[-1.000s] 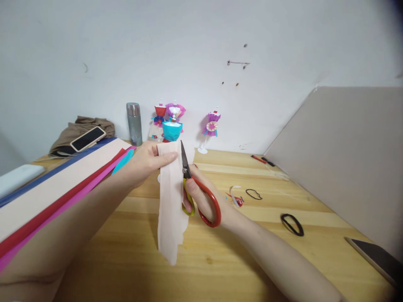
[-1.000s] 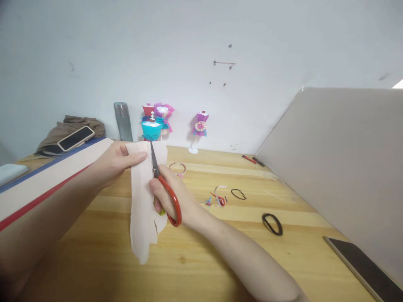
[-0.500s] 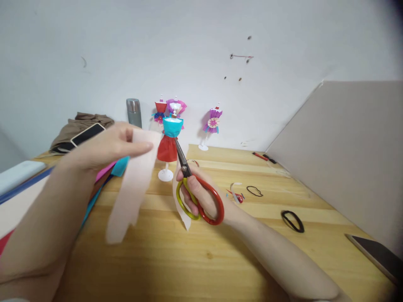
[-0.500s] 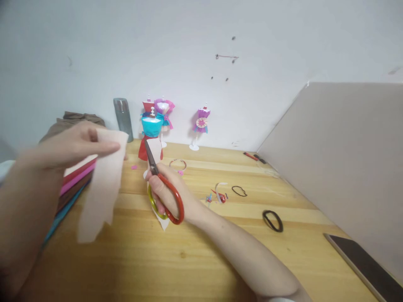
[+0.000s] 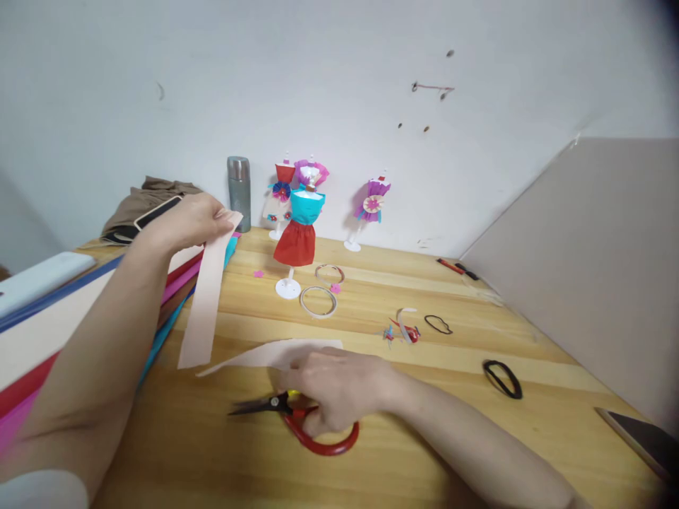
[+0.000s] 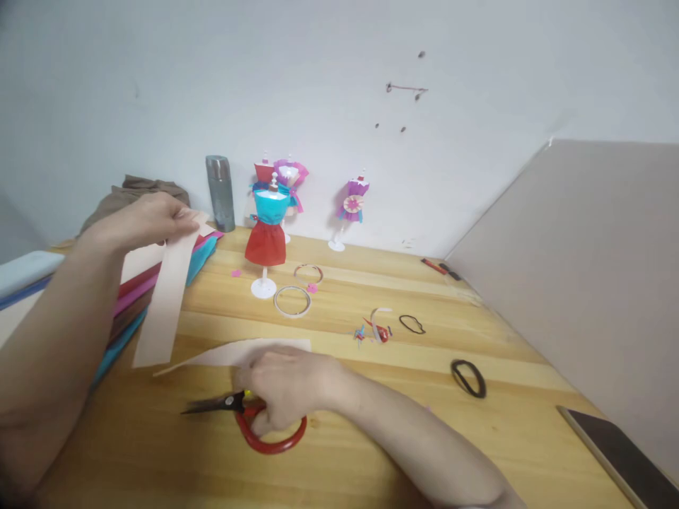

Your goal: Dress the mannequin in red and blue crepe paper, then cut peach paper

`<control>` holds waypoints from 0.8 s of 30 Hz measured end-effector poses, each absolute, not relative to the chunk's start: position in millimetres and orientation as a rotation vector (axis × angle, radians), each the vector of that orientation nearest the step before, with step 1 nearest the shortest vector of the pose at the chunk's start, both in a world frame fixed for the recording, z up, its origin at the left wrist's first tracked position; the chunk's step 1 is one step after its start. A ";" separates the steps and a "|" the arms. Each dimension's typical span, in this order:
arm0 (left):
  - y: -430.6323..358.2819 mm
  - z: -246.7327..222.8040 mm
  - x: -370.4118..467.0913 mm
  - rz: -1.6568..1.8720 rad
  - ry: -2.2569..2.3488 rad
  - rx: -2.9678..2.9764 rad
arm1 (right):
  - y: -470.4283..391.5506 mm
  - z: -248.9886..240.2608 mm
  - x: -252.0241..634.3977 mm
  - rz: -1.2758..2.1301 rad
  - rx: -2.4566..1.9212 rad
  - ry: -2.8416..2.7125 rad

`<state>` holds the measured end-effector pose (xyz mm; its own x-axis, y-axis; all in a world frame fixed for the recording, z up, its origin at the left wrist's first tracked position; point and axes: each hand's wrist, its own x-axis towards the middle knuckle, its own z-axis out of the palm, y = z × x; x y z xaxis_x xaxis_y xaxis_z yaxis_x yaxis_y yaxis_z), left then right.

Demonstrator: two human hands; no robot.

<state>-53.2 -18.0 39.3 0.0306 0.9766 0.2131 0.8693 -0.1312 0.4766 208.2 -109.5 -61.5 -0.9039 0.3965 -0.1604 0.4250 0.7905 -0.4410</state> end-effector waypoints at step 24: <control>-69.2 45.0 -0.7 1.713 0.880 1.763 | -77.8 -80.8 199.8 -2.903 1.322 2.377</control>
